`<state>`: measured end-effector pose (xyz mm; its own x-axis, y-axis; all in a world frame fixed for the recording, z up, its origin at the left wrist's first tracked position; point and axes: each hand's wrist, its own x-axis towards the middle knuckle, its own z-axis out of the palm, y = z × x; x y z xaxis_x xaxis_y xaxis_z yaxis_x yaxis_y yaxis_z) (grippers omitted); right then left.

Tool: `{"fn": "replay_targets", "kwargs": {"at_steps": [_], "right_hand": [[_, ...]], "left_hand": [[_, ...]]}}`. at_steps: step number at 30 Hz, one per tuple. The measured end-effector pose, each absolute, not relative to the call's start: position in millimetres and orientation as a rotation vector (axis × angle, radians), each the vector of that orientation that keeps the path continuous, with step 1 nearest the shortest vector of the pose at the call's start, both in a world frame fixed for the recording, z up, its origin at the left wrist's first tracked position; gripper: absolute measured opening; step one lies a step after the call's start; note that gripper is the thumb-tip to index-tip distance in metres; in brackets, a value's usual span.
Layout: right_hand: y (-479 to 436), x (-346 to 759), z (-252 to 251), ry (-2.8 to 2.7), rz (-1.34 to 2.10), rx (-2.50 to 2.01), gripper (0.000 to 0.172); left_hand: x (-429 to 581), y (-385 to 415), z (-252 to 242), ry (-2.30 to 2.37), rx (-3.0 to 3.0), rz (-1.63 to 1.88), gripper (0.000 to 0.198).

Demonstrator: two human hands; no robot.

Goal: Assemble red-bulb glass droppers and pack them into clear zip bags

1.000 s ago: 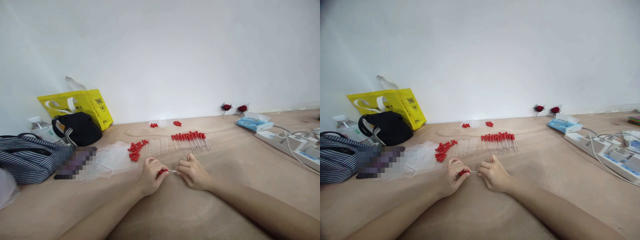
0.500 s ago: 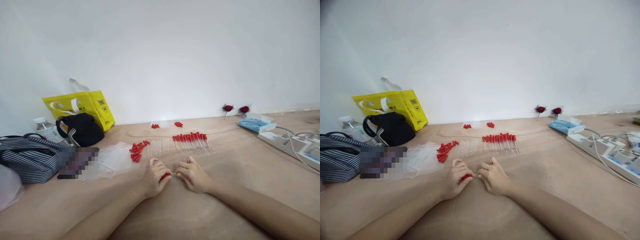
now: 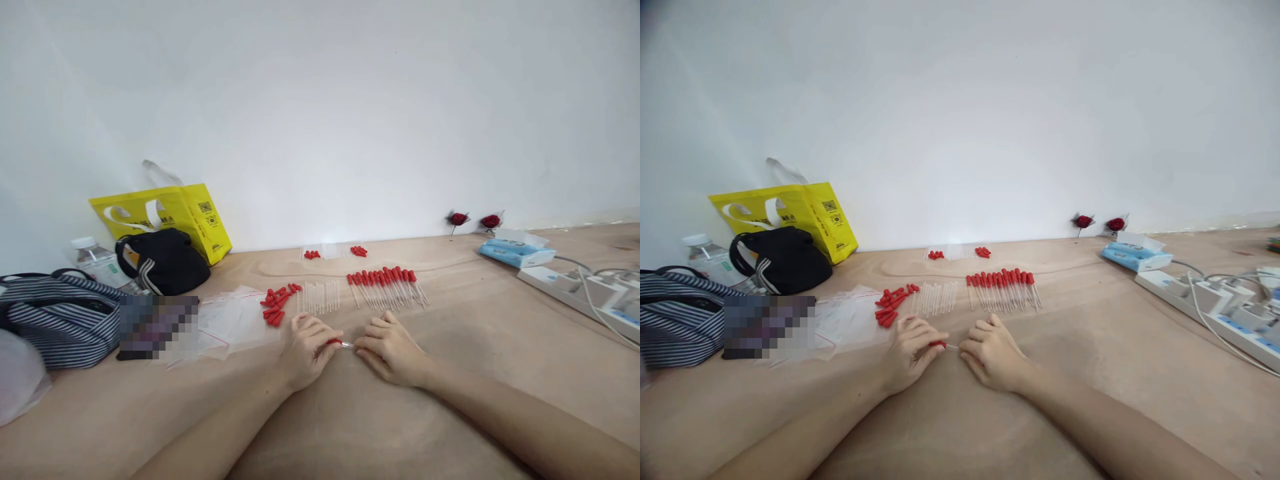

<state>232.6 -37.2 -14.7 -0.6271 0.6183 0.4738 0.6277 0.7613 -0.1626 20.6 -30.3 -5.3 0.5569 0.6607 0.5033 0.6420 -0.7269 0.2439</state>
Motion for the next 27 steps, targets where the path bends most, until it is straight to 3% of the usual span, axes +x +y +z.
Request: {"fn": "replay_targets", "kwargs": {"at_steps": [4, 11, 15, 20, 27], "right_hand": [[-16, 231, -14, -2.163, 0.089, -1.27, 0.02], [42, 217, -13, -1.823, 0.061, -1.736, 0.018], [56, 210, -17, -1.803, 0.032, -1.862, 0.017], [55, 207, -20, -1.818, -0.018, -1.83, 0.019], [47, 176, -11, -2.119, 0.0, -1.377, 0.025]], "left_hand": [[12, -21, -11, 1.501, 2.581, 1.137, 0.047], [-21, 9, -11, 2.058, 2.345, 1.153, 0.055], [-45, 21, -9, 2.261, 2.219, 0.972, 0.055], [-63, 33, -7, 2.223, 2.199, 0.757, 0.055], [-68, 61, -1, 1.915, 2.309, 0.692, 0.05]]}}
